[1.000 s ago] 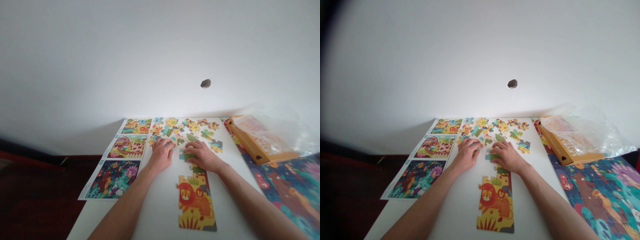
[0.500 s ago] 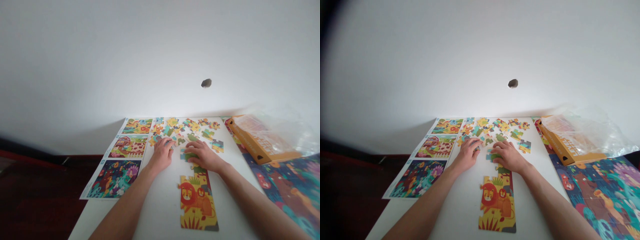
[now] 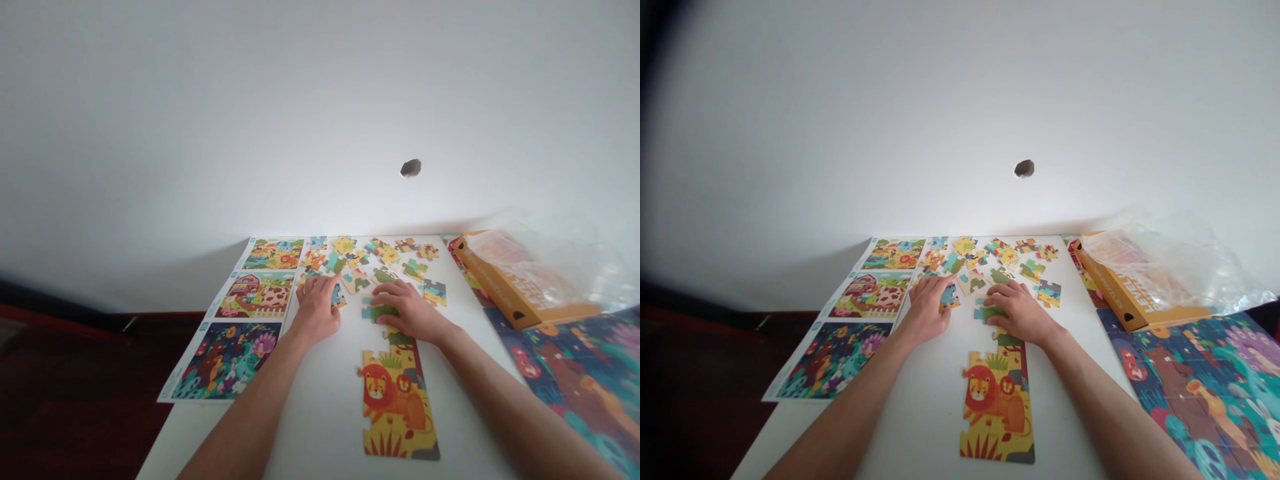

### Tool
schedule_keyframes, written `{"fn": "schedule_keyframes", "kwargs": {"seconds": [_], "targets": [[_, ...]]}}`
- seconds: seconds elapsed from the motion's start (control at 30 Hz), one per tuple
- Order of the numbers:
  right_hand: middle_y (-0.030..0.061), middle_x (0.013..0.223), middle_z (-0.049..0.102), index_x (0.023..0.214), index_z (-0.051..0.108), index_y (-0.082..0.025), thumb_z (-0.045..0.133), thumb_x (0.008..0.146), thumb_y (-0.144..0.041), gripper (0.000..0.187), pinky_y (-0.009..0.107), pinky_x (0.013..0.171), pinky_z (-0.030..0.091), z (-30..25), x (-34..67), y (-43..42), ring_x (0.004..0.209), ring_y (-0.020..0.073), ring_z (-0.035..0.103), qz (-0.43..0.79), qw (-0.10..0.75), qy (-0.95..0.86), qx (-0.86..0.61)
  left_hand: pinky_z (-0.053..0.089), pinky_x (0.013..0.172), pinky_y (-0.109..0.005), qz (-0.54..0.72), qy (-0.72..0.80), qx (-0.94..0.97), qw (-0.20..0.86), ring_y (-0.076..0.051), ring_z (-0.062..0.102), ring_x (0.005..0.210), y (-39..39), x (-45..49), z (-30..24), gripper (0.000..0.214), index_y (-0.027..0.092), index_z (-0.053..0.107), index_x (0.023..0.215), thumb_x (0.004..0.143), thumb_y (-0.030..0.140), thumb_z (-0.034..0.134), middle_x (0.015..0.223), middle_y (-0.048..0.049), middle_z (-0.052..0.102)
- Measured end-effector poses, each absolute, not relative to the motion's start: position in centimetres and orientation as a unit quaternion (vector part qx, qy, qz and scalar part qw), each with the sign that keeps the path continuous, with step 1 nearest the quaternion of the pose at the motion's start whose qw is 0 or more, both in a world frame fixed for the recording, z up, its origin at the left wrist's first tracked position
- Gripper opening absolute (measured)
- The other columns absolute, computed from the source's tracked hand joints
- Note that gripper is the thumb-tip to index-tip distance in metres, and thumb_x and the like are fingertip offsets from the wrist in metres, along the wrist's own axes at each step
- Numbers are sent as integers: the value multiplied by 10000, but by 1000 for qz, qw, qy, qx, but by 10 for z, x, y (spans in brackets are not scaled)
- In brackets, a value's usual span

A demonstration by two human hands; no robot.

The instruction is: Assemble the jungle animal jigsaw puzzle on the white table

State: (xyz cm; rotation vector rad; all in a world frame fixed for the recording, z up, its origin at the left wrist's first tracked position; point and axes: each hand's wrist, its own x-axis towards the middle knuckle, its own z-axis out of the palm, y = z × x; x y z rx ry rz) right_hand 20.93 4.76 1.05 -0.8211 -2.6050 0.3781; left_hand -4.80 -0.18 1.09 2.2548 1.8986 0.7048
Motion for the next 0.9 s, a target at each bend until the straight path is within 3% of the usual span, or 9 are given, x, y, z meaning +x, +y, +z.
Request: {"fn": "schedule_keyframes", "kwargs": {"seconds": [0.5, 0.7, 0.9], "targets": [[80, 1179, 666, 1118, 673, -245, 671, 885, -374, 267, 425, 918, 443, 15, 209, 47, 1032, 256, 578, 136, 209, -927, -279, 345, 1042, -459, 238, 620, 747, 37, -260, 477, 1203, 4, -49, 0, 604, 273, 653, 1197, 727, -47, 451, 1277, -27, 622], [84, 1089, 694, 1066, 680, -218, 517, 911, -147, 236, 406, 857, 457, 12, 213, 52, 967, 238, 587, 119, 257, -907, -311, 293, 1083, -506, 207, 582, 785, 46, -291, 386, 1306, 3, -44, -3, 662, 288, 641, 1256, 712, -41, 458, 1415, 7, 569], [82, 919, 700, 1014, 689, -216, 491, 924, -180, 221, 396, 794, 481, 18, 213, 51, 863, 229, 612, 102, 334, -868, -353, 280, 1097, -521, 212, 574, 789, 58, -287, 390, 1288, 1, -41, 1, 671, 304, 665, 1214, 696, -58, 442, 1369, 9, 600]]}}
